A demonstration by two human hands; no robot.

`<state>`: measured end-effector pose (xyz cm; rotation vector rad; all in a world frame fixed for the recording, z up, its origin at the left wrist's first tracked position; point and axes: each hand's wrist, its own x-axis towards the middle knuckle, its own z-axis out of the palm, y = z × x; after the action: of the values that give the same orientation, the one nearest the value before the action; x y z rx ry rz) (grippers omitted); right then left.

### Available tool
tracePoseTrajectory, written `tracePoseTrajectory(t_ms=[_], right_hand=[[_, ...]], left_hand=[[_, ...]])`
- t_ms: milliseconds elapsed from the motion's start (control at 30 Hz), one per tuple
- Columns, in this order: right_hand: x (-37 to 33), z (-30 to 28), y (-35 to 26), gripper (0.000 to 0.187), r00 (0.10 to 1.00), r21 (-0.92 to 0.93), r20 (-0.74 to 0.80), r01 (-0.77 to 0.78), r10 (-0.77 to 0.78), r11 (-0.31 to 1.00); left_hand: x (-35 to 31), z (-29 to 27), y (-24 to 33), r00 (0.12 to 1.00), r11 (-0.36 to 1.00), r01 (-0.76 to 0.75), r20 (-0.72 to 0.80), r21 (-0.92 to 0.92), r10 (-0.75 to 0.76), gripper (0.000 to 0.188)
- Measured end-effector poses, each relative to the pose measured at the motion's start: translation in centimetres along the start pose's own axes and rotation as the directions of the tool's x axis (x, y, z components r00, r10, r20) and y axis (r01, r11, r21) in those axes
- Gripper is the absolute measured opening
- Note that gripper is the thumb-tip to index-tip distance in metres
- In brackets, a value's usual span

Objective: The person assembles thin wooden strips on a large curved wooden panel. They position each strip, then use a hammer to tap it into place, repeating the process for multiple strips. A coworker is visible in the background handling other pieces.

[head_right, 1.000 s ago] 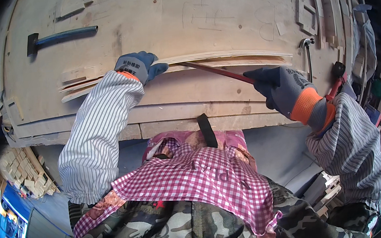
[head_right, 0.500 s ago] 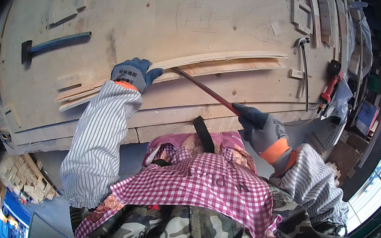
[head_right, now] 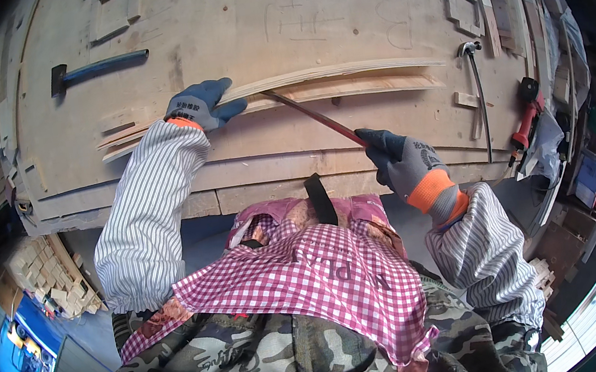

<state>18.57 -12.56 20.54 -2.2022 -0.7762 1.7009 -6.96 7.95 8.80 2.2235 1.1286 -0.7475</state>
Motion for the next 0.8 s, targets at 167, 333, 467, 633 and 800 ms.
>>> tracePoseTrajectory(t_ms=[167, 333, 467, 633, 800], right_hand=[[0.2, -2.1, -1.8, 0.031, 0.999, -0.09, -0.009, 0.036, -0.037, 0.995], [-0.9, -2.9, -2.8, 0.031, 1.0, -0.16, -0.006, 0.017, -0.019, 0.987], [-1.0, -1.8, -2.1, 0.032, 1.0, -0.135, 0.006, 0.019, -0.018, 0.991], [-0.7, -2.0, -1.5, 0.032, 0.995, -0.121, 0.0, 0.102, -0.102, 0.987], [-1.9, -6.0, -3.5, 0.028, 0.987, -0.399, -0.057, 0.116, -0.15, 0.91]], left_hand=[[-2.5, -0.8, -4.5, 0.984, 0.986, 0.164, 0.064, 0.039, -0.166, 0.076], [-2.6, -1.4, -5.1, 0.962, 0.978, 0.207, 0.174, 0.038, -0.211, 0.059], [-2.1, -1.4, -4.7, 0.947, 0.966, 0.255, 0.19, 0.043, -0.258, 0.059], [-2.0, -0.6, -4.8, 0.972, 0.979, 0.204, 0.124, -0.029, -0.199, 0.062], [-1.4, 1.1, 1.8, 0.982, 0.981, 0.181, 0.071, -0.076, -0.175, 0.07]])
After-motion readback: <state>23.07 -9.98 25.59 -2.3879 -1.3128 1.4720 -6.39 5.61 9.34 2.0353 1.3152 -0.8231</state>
